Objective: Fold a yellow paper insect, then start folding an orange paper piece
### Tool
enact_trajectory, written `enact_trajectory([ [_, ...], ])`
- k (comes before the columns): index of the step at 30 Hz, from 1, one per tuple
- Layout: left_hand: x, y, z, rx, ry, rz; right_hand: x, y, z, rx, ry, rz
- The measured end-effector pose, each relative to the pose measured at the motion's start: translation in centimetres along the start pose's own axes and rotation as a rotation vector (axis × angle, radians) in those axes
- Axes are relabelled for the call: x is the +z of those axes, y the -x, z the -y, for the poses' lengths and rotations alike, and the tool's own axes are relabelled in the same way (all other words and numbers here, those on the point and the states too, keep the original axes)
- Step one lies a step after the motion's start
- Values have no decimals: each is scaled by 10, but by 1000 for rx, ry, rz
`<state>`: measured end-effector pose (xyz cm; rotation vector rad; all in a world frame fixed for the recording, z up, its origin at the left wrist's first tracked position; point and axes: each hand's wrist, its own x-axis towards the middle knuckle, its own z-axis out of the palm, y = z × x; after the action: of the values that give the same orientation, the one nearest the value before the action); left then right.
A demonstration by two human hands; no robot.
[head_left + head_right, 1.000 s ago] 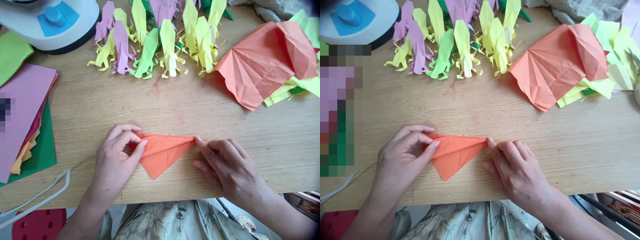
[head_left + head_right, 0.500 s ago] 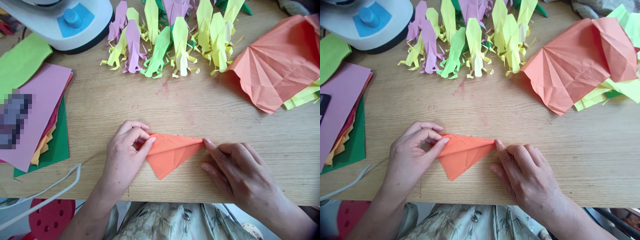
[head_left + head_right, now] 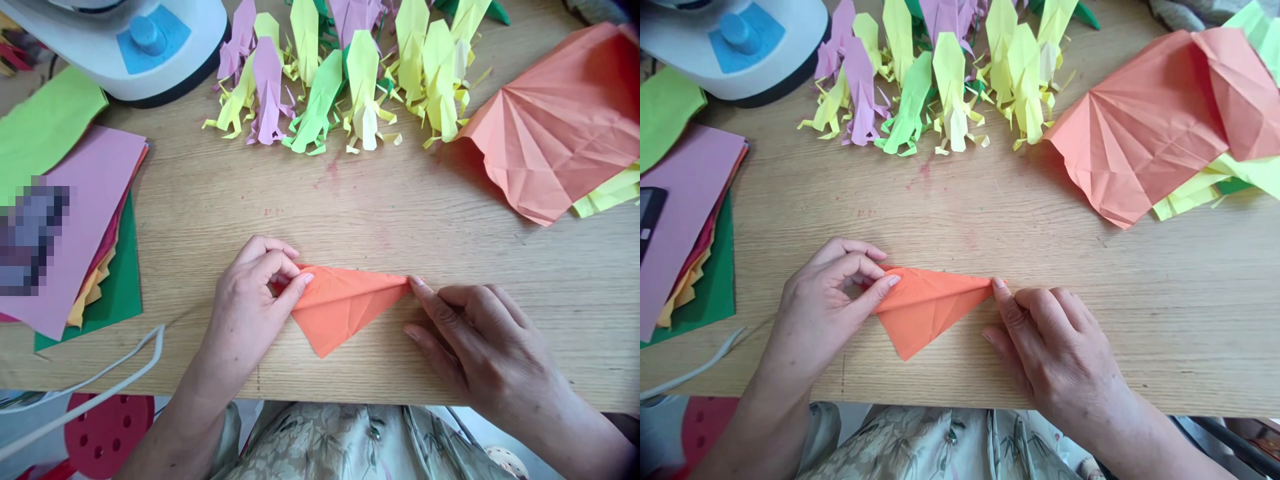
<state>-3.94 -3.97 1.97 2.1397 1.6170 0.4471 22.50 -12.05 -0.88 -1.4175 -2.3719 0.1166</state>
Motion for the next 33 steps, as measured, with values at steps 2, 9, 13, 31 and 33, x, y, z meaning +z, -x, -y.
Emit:
enact_trajectory([
  [2,0,0,0,0,14,-1,0,0,0,-4,4,-1],
  [9,1,0,-6,123,-31,17,1,-1,0,-10,17,1],
  [13,0,-3,-8,277,-159,26,1,-1,0,-15,32,3],
  [31,33,50,-49,273,-712,185,7,3,-6,-32,18,-21],
  [33,33,51,-50,284,-715,181,7,3,-6,-31,29,-23],
])
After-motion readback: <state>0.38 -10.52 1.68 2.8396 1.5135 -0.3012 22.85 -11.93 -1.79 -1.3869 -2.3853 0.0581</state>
